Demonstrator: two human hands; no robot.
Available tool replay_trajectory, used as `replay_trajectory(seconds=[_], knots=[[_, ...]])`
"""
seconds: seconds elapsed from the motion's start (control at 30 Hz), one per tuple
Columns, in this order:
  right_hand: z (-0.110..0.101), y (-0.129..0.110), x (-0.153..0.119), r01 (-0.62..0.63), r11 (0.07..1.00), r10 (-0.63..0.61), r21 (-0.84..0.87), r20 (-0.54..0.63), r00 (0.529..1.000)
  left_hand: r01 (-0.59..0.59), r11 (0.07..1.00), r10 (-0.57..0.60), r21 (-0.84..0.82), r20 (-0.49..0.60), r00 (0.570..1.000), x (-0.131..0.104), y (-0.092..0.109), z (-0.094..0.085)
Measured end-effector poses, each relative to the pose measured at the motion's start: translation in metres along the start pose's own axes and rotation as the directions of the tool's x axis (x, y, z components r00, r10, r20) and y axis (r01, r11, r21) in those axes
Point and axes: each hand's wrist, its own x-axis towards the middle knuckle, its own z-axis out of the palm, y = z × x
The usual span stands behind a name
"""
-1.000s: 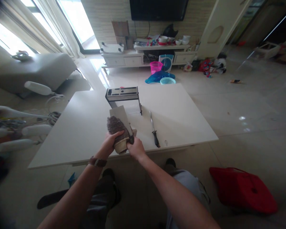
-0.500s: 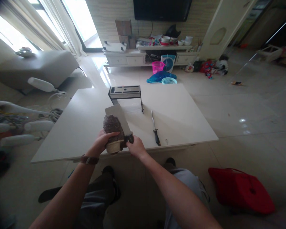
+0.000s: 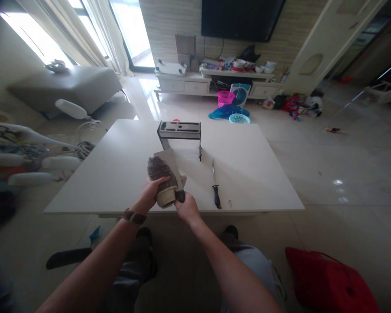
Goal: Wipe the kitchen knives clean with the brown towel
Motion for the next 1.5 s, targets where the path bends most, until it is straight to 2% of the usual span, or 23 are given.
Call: replay_trajectory(seconds=[0.1,0.3,0.5,0.83,1.1,1.2,1.27,1.4,1.5], knots=[[-0.001,0.000,-0.003,-0.034,0.999,0.034,0.030,0.025,0.999,-0.005,1.000,0.005,-0.006,-0.009,1.000,-0.003,-0.004,0.000],[0.001,0.007,-0.004,-0.005,0.998,0.004,0.070,0.013,1.000,0.015,1.000,-0.015,0.010,-0.035,0.999,-0.003,-0.009,-0.003],[0.001,0.003,-0.001,-0.148,0.980,0.144,0.129,0.042,0.989,-0.001,1.000,0.001,0.022,-0.010,1.000,-0.001,-0.005,0.007],[0.000,-0.002,-0.005,-0.152,0.978,0.152,0.141,0.014,0.988,-0.038,0.999,0.038,0.034,-0.008,0.999,-0.005,-0.006,0.013],[0.006,-0.001,-0.010,-0.094,0.987,0.099,0.130,-0.028,0.995,-0.022,1.000,0.022,0.021,0.002,1.000,-0.008,-0.007,0.008],[0.002,0.000,-0.006,-0.092,0.990,0.090,0.109,0.021,0.996,-0.017,1.000,0.017,0.023,-0.007,1.000,-0.009,-0.005,0.003],[-0.004,-0.001,-0.003,-0.062,0.996,0.058,0.070,0.060,0.997,-0.001,1.000,0.001,0.012,0.006,1.000,-0.008,0.000,-0.001],[-0.014,-0.008,0.002,0.034,0.998,-0.032,-0.058,0.042,0.999,0.004,1.000,-0.004,-0.015,0.030,1.000,-0.001,0.017,-0.007],[-0.015,-0.010,0.002,0.072,0.987,-0.065,-0.146,0.054,0.996,-0.037,0.993,0.031,-0.108,-0.060,0.998,0.005,0.029,-0.012]])
